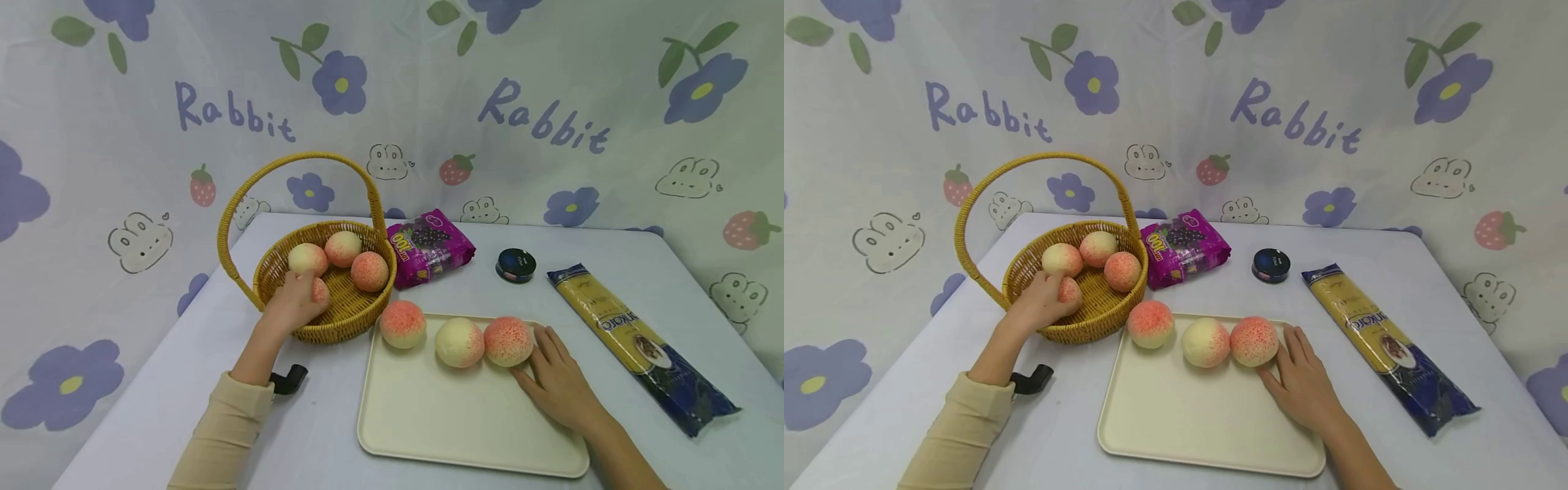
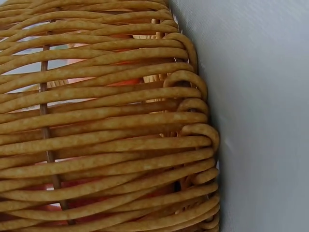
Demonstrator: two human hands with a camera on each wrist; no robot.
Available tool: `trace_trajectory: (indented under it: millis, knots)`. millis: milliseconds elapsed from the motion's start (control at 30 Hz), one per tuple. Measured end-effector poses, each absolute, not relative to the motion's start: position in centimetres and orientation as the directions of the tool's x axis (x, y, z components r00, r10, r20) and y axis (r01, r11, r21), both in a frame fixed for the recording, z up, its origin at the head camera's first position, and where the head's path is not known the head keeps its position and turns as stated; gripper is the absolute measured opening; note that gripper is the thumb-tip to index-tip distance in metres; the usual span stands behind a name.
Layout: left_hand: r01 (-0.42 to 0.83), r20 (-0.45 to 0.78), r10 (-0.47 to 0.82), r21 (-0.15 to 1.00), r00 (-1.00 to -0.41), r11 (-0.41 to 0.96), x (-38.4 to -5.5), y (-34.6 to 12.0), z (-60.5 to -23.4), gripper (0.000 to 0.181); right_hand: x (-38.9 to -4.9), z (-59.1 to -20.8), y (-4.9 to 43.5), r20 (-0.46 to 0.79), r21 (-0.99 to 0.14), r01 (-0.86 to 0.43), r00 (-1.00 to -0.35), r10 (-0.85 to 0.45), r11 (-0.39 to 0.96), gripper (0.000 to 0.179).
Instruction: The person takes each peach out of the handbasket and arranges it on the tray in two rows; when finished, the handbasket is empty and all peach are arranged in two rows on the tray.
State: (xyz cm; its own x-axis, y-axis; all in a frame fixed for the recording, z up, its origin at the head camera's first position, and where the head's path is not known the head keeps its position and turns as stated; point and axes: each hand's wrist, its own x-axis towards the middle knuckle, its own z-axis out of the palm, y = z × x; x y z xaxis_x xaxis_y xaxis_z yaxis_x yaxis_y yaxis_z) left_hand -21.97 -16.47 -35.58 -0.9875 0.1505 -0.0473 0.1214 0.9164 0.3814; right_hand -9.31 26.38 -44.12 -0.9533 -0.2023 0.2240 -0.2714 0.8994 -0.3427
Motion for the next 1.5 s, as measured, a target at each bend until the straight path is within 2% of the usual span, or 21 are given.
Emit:
trace_trajectory:
  millis: [300, 633, 933, 1333, 1500]
  knots:
    - [0.133, -0.072, 0.180, 0.426, -0.981, 0.895, -22.1, -16.5, -35.9, 0.073, -9.2, -44.1, 26.4, 0.231, -0.340, -0.277, -0.951, -0.206, 0.899, 0.065]
    - [0.127, -0.091, 0.180, 0.416, -0.979, 0.900, -22.1, -16.3, -36.0, 0.067, -9.1, -44.3, 26.4, 0.224, -0.343, -0.269, -0.954, -0.199, 0.900, 0.066]
    - [0.209, -0.006, 0.230, 0.395, -0.973, 0.895, -22.1, -16.3, -36.0, 0.060, -9.2, -44.2, 26.4, 0.245, -0.340, -0.285, -0.947, -0.208, 0.897, 0.064]
    - [0.282, 0.144, 0.243, 0.489, -0.959, 0.825, -21.8, -16.2, -35.5, 0.067, -9.3, -44.1, 26.4, 0.228, -0.341, -0.273, -0.952, -0.202, 0.900, 0.066]
    - [0.337, 0.236, 0.250, 0.487, -0.939, 0.806, -20.9, -15.6, -34.4, 0.066, -9.3, -44.2, 26.4, 0.238, -0.332, -0.282, -0.949, -0.209, 0.900, 0.066]
